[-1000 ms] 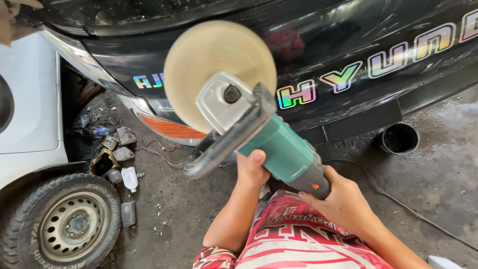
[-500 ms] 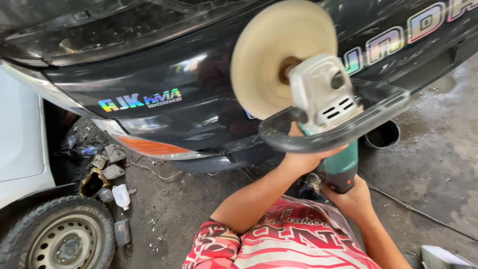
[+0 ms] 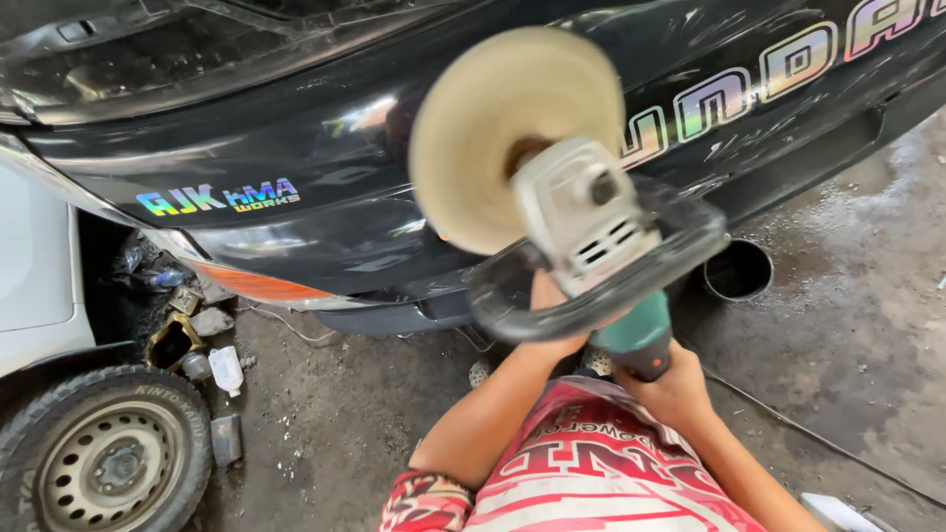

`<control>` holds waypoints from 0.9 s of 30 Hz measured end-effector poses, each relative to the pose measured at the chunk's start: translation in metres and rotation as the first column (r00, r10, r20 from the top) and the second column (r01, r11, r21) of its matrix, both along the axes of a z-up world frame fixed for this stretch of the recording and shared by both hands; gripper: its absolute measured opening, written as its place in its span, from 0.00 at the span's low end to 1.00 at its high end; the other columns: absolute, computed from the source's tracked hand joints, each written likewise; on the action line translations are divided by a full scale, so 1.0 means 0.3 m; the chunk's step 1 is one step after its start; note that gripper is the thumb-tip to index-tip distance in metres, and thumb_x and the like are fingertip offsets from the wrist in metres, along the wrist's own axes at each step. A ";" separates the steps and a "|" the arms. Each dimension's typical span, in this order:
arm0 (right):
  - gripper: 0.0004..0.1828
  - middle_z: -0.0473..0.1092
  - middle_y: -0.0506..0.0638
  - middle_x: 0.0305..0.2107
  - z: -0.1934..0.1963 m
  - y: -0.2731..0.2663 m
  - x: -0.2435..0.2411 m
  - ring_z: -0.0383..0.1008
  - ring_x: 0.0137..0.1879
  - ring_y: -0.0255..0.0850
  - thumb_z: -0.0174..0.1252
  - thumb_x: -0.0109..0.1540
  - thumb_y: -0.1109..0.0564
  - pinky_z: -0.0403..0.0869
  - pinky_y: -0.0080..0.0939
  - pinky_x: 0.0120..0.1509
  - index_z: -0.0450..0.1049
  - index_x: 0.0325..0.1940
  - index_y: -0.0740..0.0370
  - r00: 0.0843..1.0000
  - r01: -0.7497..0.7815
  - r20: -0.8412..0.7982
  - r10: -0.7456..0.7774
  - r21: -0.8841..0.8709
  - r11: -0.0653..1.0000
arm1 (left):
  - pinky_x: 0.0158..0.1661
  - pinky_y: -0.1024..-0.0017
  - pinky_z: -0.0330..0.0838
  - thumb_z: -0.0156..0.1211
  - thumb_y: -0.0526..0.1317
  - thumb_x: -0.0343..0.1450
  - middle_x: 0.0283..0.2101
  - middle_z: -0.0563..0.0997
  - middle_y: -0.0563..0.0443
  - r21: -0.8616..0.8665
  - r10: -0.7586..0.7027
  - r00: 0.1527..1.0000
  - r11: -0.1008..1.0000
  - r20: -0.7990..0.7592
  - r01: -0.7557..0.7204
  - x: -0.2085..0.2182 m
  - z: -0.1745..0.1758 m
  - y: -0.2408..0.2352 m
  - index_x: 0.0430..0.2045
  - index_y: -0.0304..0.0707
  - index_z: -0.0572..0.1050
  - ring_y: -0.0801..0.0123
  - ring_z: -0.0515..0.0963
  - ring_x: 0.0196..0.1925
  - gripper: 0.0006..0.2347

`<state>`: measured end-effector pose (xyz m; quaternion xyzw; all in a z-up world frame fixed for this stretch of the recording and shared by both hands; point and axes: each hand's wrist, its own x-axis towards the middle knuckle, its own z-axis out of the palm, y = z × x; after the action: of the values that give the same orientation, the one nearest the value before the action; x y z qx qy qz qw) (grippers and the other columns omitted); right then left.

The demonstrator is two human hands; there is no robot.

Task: The person uses a handheld electric polisher with a buffing pad to smooth the surface of a black car's front bumper. They move the tool across the bumper area, focusing on the section with the brand lettering and near the headlight.

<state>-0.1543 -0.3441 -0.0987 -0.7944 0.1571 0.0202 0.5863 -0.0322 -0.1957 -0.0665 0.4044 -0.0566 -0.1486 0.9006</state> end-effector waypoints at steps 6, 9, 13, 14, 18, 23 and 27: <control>0.25 0.80 0.55 0.33 0.050 0.002 0.109 0.81 0.38 0.37 0.70 0.46 0.61 0.77 0.40 0.46 0.76 0.47 0.64 0.974 -0.216 0.066 0.216 -0.011 0.976 | 0.58 0.62 0.79 0.66 0.32 0.71 0.59 0.77 0.37 0.088 0.115 0.992 0.990 -0.055 -0.110 -0.023 -0.051 0.061 0.63 0.24 0.66 0.58 0.81 0.57 0.25; 0.24 0.80 0.55 0.32 -0.006 -0.013 0.095 0.81 0.38 0.37 0.71 0.46 0.61 0.77 0.40 0.46 0.76 0.46 0.65 0.972 -0.217 0.087 0.218 -0.022 0.976 | 0.58 0.63 0.78 0.69 0.32 0.69 0.59 0.78 0.37 0.210 0.169 0.986 0.963 0.011 -0.167 -0.039 -0.059 0.069 0.61 0.24 0.68 0.59 0.81 0.57 0.25; 0.20 0.80 0.54 0.30 -0.118 -0.053 0.051 0.80 0.37 0.36 0.72 0.48 0.58 0.77 0.40 0.44 0.77 0.42 0.65 0.985 -0.153 0.076 0.152 0.007 0.988 | 0.59 0.63 0.78 0.69 0.33 0.71 0.56 0.81 0.40 0.468 0.097 0.965 0.860 0.244 -0.205 0.000 -0.013 0.007 0.57 0.26 0.73 0.61 0.83 0.55 0.20; 0.19 0.80 0.53 0.29 -0.142 -0.062 0.042 0.79 0.36 0.35 0.72 0.49 0.57 0.77 0.39 0.43 0.78 0.42 0.65 0.993 -0.099 0.066 0.098 0.002 0.995 | 0.61 0.64 0.77 0.68 0.34 0.72 0.55 0.82 0.42 0.509 0.022 0.941 0.836 0.337 -0.202 0.016 0.018 -0.022 0.57 0.28 0.73 0.62 0.83 0.55 0.20; 0.17 0.79 0.51 0.28 -0.172 -0.082 0.027 0.77 0.34 0.34 0.72 0.52 0.56 0.76 0.39 0.40 0.78 0.40 0.66 0.998 0.049 0.045 -0.048 -0.026 0.998 | 0.63 0.65 0.73 0.67 0.36 0.71 0.54 0.79 0.44 0.402 -0.088 0.921 0.912 0.379 -0.078 0.083 0.076 -0.142 0.60 0.30 0.70 0.66 0.78 0.56 0.22; 0.18 0.79 0.52 0.31 -0.128 -0.071 0.057 0.77 0.36 0.34 0.72 0.53 0.55 0.75 0.38 0.42 0.78 0.42 0.66 0.996 0.025 0.090 -0.026 0.011 1.000 | 0.62 0.66 0.72 0.66 0.38 0.72 0.55 0.79 0.45 0.425 -0.049 0.890 0.889 0.454 -0.168 0.083 0.074 -0.085 0.60 0.31 0.68 0.66 0.78 0.57 0.22; 0.21 0.80 0.54 0.33 -0.093 -0.051 0.098 0.80 0.40 0.36 0.72 0.51 0.56 0.76 0.40 0.45 0.77 0.44 0.67 0.992 -0.084 0.091 0.087 -0.030 0.996 | 0.61 0.64 0.75 0.67 0.39 0.74 0.52 0.83 0.43 0.559 -0.037 0.930 0.808 0.365 -0.187 0.045 -0.030 0.028 0.57 0.27 0.74 0.63 0.82 0.54 0.18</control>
<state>-0.1250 -0.3592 -0.1265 -0.8082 0.0959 0.0063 0.5810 -0.0187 -0.1871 -0.0756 0.6834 -0.1550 -0.0461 0.7119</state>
